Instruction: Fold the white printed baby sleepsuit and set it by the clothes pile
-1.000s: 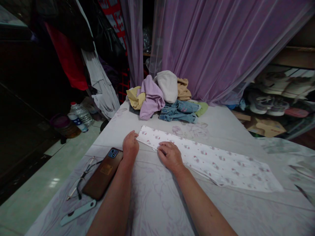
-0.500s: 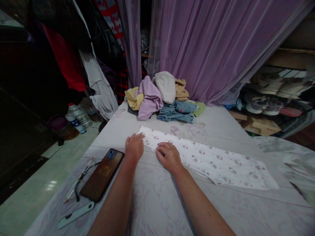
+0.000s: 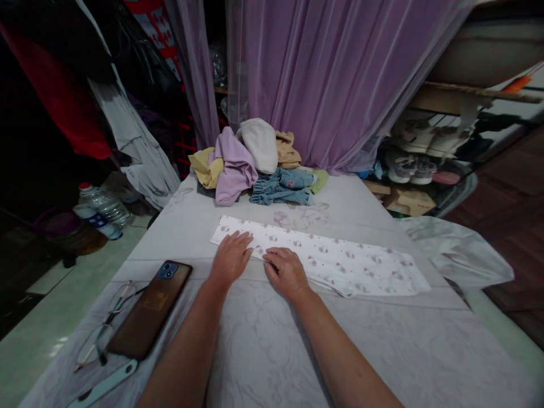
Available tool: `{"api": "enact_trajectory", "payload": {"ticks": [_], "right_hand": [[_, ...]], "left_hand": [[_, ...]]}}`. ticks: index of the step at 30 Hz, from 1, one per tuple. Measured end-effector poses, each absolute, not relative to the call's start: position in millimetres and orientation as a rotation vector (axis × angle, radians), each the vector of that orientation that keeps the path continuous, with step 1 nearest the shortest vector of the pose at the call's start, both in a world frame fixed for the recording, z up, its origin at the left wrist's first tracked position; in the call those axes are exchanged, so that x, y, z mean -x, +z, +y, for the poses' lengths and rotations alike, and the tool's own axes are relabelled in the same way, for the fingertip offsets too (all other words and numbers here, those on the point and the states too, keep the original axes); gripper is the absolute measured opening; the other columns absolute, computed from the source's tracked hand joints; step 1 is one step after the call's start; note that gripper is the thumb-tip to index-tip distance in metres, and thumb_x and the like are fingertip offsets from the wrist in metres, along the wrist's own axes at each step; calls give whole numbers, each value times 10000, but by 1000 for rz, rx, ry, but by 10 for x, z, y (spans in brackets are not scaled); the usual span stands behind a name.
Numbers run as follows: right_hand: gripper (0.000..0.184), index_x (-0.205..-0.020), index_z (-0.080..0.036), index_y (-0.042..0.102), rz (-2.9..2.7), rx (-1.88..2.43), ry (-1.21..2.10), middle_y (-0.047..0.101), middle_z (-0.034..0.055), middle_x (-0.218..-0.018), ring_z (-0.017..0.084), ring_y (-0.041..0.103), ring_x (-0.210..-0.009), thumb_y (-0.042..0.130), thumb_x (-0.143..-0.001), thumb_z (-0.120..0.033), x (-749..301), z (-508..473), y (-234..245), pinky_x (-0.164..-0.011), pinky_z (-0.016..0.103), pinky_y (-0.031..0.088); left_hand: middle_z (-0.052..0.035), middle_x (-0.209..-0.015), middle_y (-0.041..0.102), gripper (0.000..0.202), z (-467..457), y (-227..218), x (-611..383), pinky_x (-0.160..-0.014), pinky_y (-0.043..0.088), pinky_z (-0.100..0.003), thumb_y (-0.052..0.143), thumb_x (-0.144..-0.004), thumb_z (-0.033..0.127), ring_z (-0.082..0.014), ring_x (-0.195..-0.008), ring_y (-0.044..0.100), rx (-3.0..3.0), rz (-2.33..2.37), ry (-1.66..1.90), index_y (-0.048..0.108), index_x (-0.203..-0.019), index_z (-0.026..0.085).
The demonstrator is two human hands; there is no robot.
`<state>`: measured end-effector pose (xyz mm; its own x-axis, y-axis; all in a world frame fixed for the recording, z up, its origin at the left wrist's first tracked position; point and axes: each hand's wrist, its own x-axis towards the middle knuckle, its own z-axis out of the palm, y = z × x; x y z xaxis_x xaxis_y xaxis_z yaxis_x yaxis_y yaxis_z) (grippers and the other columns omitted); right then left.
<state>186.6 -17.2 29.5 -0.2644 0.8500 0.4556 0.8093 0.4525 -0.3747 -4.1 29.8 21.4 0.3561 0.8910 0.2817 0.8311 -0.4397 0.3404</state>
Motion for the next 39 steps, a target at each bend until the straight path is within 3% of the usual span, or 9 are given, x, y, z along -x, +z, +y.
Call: {"api": "enact_trajectory", "payload": {"ticks": [14, 17, 20, 25, 30, 34, 39], "right_hand": [[198, -945, -238, 738, -1986, 1659, -108, 745, 63, -973, 225, 667, -913, 567, -848, -218, -3275, -918, 267, -810, 363, 504], [189, -876, -230, 732, -1859, 1670, -13, 746, 66, -912, 225, 672, -882, 549, -858, -271, -3468, -995, 245, -809, 362, 513], [205, -848, -229, 716, -1722, 1609, 166, 743, 57, -880, 214, 678, -860, 527, -860, -307, -3552, -1002, 232, -800, 344, 523], [176, -873, -229, 689, -1550, 1547, 374, 725, 31, -830, 191, 670, -770, 531, -818, -285, -3593, -973, 206, -718, 310, 529], [218, -776, -243, 695, -1668, 1423, 304, 742, 37, -925, 195, 676, -904, 489, -779, -173, -3619, -959, 145, -831, 337, 525], [294, -908, -248, 747, -1774, 1465, 182, 736, 56, -1003, 203, 662, -942, 491, -804, -147, -3577, -995, 162, -880, 366, 511], [214, -981, -266, 747, -1895, 1538, 68, 717, 57, -1081, 223, 640, -999, 597, -832, -234, -3490, -1054, 240, -896, 384, 486]], "left_hand": [[-75, -1410, 580, 418, 363, 211, 62, -1123, 357, -516, 426, -941, 368, -289, -1349, 477, -2551, 1661, 572, 610, -1294, 238], [-97, -1402, 584, 406, 275, 222, -39, -1107, 369, -546, 419, -935, 327, -309, -1327, 497, -2525, 1719, 611, 623, -1268, 218], [-106, -1374, 604, 394, 60, 229, -313, -1121, 376, -509, 423, -931, 285, -281, -1314, 509, -2539, 1600, 725, 624, -1258, 194], [-41, -1327, 642, 330, -327, 248, -956, -1146, 361, -481, 448, -936, 233, -234, -1323, 499, -2679, 1111, 679, 693, -1154, 267], [-38, -1376, 607, 326, -434, 310, -1266, -1149, 344, -497, 483, -931, 230, -242, -1332, 487, -2645, 1087, 563, 697, -1167, 299], [-53, -1422, 567, 360, -445, 338, -1303, -1164, 311, -503, 488, -930, 246, -249, -1351, 466, -2590, 1185, 506, 651, -1247, 294], [-48, -1410, 576, 332, -460, 331, -1326, -1164, 298, -512, 494, -915, 236, -254, -1359, 453, -2545, 1214, 513, 667, -1192, 291]]}}
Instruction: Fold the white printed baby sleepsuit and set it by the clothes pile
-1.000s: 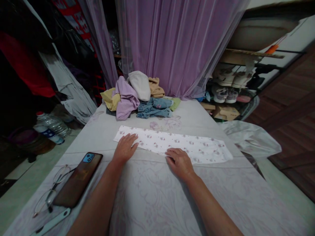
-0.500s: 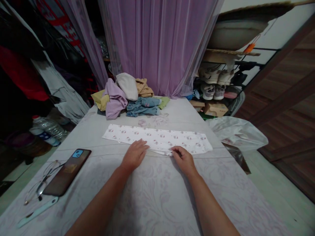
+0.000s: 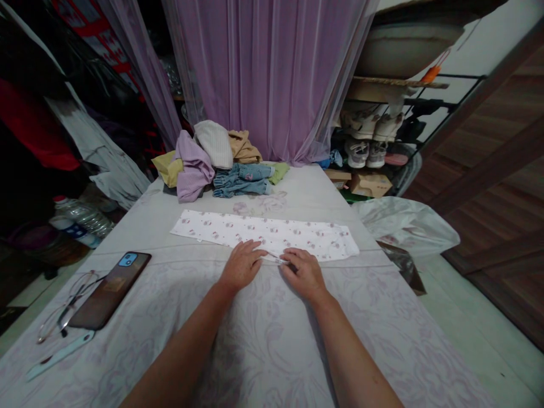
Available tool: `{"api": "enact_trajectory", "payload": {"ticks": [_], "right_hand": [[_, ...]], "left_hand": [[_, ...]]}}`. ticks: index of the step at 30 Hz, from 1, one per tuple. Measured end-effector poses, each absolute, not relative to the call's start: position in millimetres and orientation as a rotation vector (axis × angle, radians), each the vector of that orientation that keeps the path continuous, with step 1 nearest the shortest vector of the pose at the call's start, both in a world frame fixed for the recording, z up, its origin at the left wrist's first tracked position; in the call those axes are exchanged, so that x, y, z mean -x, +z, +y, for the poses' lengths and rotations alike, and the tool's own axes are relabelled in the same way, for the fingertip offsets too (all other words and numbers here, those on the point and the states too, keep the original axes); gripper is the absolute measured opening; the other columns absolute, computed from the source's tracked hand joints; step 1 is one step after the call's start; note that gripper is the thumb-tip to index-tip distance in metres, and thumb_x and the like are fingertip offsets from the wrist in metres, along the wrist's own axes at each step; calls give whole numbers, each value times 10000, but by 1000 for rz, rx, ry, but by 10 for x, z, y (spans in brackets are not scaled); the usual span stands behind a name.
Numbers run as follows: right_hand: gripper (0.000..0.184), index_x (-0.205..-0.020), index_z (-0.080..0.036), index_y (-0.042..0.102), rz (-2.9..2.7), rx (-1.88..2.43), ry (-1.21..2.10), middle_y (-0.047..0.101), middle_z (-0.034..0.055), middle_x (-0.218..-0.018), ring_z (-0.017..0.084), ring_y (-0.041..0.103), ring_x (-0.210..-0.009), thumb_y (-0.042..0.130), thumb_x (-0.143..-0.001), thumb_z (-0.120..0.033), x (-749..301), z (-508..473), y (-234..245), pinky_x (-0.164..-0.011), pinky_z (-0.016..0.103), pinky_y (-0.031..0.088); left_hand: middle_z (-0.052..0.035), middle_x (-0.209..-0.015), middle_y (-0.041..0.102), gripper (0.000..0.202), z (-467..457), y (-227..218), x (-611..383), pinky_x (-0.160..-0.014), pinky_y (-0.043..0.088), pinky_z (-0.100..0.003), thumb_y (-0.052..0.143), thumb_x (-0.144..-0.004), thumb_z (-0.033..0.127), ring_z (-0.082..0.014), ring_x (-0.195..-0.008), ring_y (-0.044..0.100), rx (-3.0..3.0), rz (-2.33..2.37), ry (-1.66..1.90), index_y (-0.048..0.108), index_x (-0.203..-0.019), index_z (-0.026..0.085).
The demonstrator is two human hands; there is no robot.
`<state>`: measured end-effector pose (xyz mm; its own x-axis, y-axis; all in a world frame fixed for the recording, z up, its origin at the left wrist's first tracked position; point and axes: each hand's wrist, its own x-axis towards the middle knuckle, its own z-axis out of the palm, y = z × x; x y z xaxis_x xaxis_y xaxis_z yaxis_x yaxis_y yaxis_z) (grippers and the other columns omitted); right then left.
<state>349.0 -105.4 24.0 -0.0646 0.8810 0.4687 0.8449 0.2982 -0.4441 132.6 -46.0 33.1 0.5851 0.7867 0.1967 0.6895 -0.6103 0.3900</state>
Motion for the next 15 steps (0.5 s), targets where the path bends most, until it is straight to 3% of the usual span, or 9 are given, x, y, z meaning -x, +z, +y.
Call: {"api": "enact_trajectory", "payload": {"ticks": [15], "right_hand": [[136, -832, -248, 732, -1929, 1592, 61, 721, 59, -1069, 221, 632, -1003, 601, -844, -216, -3508, -1096, 288, -889, 389, 471]], "left_hand": [[-10, -1449, 539, 289, -452, 357, -1318, -1171, 270, -526, 530, -927, 304, -262, -1384, 422, -2517, 1202, 475, 705, -1152, 350]]}}
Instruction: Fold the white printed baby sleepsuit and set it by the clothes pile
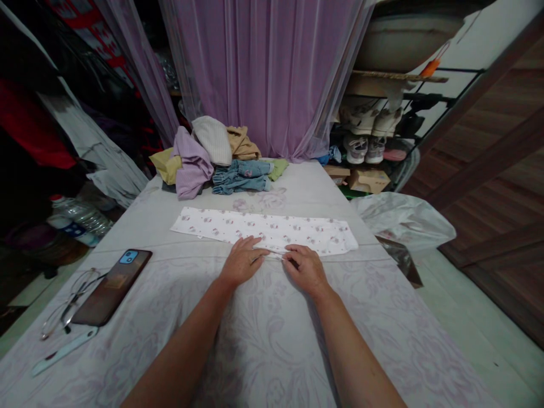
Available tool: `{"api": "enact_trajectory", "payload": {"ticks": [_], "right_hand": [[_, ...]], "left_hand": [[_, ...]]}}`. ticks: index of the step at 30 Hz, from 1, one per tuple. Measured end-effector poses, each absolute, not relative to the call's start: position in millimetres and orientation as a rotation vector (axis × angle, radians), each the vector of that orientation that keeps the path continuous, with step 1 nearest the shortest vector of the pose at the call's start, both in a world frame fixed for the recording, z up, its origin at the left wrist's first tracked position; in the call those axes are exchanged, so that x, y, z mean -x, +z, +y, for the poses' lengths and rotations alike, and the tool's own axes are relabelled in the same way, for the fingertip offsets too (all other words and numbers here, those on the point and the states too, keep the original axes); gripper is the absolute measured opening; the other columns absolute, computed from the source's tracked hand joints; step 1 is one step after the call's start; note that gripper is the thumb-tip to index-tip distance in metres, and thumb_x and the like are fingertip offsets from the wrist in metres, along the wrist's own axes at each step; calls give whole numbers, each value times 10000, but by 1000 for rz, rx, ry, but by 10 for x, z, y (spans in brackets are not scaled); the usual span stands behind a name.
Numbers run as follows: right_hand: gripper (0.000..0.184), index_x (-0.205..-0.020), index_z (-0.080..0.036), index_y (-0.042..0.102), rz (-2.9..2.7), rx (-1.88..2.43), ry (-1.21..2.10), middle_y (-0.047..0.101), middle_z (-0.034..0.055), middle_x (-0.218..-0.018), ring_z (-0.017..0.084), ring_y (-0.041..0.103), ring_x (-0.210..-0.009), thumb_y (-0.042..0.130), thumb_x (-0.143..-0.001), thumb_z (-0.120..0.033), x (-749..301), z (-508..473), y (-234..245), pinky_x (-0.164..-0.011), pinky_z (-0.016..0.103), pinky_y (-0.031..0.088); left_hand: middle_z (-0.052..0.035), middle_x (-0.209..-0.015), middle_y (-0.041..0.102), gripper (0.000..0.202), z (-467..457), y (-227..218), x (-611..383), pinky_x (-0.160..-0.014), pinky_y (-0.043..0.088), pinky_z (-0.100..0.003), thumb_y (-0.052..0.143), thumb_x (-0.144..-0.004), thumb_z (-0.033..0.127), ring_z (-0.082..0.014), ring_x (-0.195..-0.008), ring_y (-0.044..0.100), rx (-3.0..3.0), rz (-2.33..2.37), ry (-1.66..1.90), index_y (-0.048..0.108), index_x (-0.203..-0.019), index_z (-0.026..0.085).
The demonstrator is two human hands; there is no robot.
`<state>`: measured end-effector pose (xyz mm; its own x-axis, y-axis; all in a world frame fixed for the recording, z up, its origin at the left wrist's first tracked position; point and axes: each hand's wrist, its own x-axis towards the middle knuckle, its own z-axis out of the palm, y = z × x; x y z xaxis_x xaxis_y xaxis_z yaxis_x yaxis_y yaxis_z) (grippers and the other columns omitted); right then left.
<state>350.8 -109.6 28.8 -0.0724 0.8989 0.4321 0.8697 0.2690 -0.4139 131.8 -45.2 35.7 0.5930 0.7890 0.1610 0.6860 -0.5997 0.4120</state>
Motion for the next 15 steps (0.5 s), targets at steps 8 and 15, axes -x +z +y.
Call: {"api": "enact_trajectory", "payload": {"ticks": [8, 15], "right_hand": [[192, -948, -285, 754, -1949, 1567, 45, 722, 48, -1084, 222, 637, -1023, 607, -860, -198, -3547, -1065, 221, -891, 394, 484], [179, -891, -279, 759, -1901, 1520, 83, 739, 47, -1040, 201, 666, -980, 584, -893, -241, -3550, -1030, 237, -876, 358, 506]], "left_hand": [[-7, -1436, 552, 183, -511, 423, -1525, -1187, 154, -594, 646, -869, 357, -272, -1384, 417, -2372, 1362, 511, 736, -1028, 352], [-2, -1383, 601, 136, -544, 421, -1600, -1173, 105, -641, 624, -891, 344, -268, -1348, 459, -2374, 1381, 576, 745, -953, 357]]}}
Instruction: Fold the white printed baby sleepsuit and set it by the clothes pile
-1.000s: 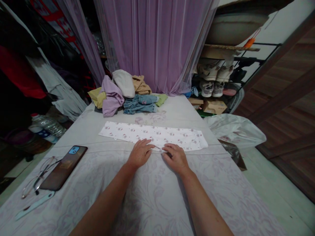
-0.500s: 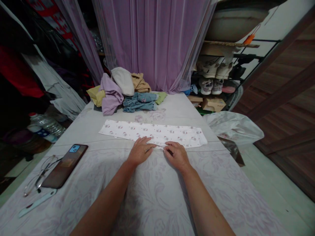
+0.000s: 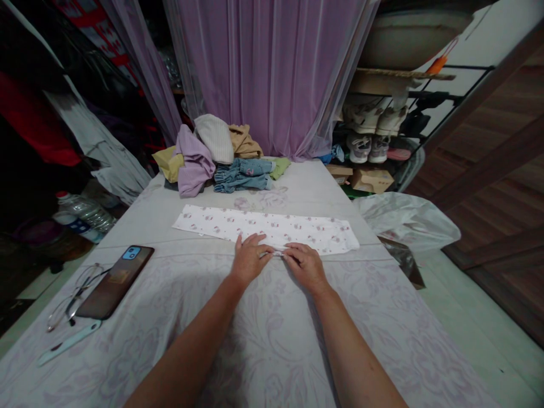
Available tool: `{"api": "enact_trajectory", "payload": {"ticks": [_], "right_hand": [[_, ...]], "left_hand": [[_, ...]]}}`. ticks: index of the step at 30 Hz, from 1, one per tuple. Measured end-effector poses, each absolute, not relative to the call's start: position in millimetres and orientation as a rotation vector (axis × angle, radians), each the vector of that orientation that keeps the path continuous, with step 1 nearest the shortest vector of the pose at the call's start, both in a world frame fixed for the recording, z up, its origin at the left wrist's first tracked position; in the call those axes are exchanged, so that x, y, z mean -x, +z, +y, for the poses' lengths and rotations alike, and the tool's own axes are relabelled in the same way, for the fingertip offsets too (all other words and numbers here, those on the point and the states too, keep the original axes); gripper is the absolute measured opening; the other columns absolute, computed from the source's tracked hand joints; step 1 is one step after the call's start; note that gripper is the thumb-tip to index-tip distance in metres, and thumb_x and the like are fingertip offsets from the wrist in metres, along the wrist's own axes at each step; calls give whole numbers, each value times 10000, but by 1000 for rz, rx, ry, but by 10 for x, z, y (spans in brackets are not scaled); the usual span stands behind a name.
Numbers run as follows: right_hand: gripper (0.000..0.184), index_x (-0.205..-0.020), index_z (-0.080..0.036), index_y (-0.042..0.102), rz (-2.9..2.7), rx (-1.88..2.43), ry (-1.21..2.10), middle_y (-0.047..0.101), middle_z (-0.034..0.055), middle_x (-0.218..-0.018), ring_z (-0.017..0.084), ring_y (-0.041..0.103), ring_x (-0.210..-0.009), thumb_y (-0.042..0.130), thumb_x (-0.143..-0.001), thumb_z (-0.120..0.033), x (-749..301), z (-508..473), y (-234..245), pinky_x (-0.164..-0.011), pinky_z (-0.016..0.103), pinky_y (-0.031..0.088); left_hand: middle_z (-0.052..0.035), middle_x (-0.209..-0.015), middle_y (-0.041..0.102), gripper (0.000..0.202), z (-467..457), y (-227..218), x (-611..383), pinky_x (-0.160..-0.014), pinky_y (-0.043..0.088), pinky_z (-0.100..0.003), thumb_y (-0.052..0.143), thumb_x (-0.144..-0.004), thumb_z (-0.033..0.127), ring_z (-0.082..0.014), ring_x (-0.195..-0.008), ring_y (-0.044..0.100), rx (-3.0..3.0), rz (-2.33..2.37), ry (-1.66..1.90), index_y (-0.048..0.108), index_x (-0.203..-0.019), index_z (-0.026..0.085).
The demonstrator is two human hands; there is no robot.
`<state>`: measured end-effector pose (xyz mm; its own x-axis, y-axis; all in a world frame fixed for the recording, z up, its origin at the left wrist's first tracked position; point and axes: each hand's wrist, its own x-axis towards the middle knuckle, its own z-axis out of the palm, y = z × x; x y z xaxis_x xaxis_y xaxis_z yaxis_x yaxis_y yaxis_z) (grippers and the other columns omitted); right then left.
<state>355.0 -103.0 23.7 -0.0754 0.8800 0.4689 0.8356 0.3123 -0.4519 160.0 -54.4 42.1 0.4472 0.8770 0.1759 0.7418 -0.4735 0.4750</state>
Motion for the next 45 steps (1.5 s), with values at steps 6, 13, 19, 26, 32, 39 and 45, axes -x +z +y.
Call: {"api": "enact_trajectory", "payload": {"ticks": [6, 13, 19, 26, 32, 39, 45], "right_hand": [[178, -893, -276, 763, -1872, 1502, 104, 738, 53, -1040, 201, 669, -972, 590, -885, -236, -3558, -1045, 235, -872, 357, 519], [198, -912, -284, 772, -1825, 1509, 119, 736, 47, -1033, 193, 671, -969, 582, -879, -240, -3561, -1048, 200, -866, 344, 530], [208, -887, -285, 778, -1861, 1519, 106, 739, 43, -1028, 192, 676, -941, 586, -851, -214, -3559, -1062, 217, -843, 342, 529], [169, -792, -273, 770, -1936, 1536, 100, 743, 37, -1034, 206, 666, -953, 619, -812, -201, -3553, -1096, 283, -873, 373, 496], [177, -792, -261, 767, -1941, 1541, 93, 738, 53, -1040, 216, 659, -960, 598, -841, -237, -3563, -1111, 273, -876, 387, 490], [188, -747, -232, 704, -1748, 1437, 262, 744, 64, -983, 205, 678, -912, 550, -850, -264, -3600, -1089, 288, -847, 345, 519], [215, -938, -223, 679, -1533, 1530, 359, 730, 48, -899, 191, 666, -821, 501, -879, -330, -3604, -1084, 295, -738, 300, 528]], "left_hand": [[0, -1318, 650, 167, -571, 447, -1598, -1171, 92, -644, 573, -928, 333, -235, -1272, 537, -2363, 1384, 607, 735, -965, 353], [10, -1267, 680, 146, -586, 496, -1608, -1167, 79, -648, 592, -908, 339, -227, -1222, 571, -2275, 1383, 661, 738, -916, 345], [21, -1222, 702, 139, -585, 482, -1588, -1155, 63, -672, 596, -900, 322, -242, -1236, 560, -2316, 1334, 638, 733, -889, 344], [20, -1234, 700, 113, -599, 471, -1556, -1147, 59, -686, 619, -876, 294, -271, -1303, 506, -2366, 1302, 571, 726, -893, 327], [23, -1293, 664, 224, -618, 469, -1537, -1134, 11, -703, 585, -905, 315, -280, -1328, 475, -2422, 1248, 504, 725, -1054, 408], [4, -1453, 537, 279, -635, 404, -1436, -1099, -13, -736, 541, -933, 420, -322, -1398, 378, -2562, 1112, 388, 669, -1178, 461], [-24, -1500, 479, 350, -705, 380, -1448, -1090, -27, -752, 535, -933, 452, -358, -1413, 344, -2642, 1102, 389, 609, -1275, 457]]}}
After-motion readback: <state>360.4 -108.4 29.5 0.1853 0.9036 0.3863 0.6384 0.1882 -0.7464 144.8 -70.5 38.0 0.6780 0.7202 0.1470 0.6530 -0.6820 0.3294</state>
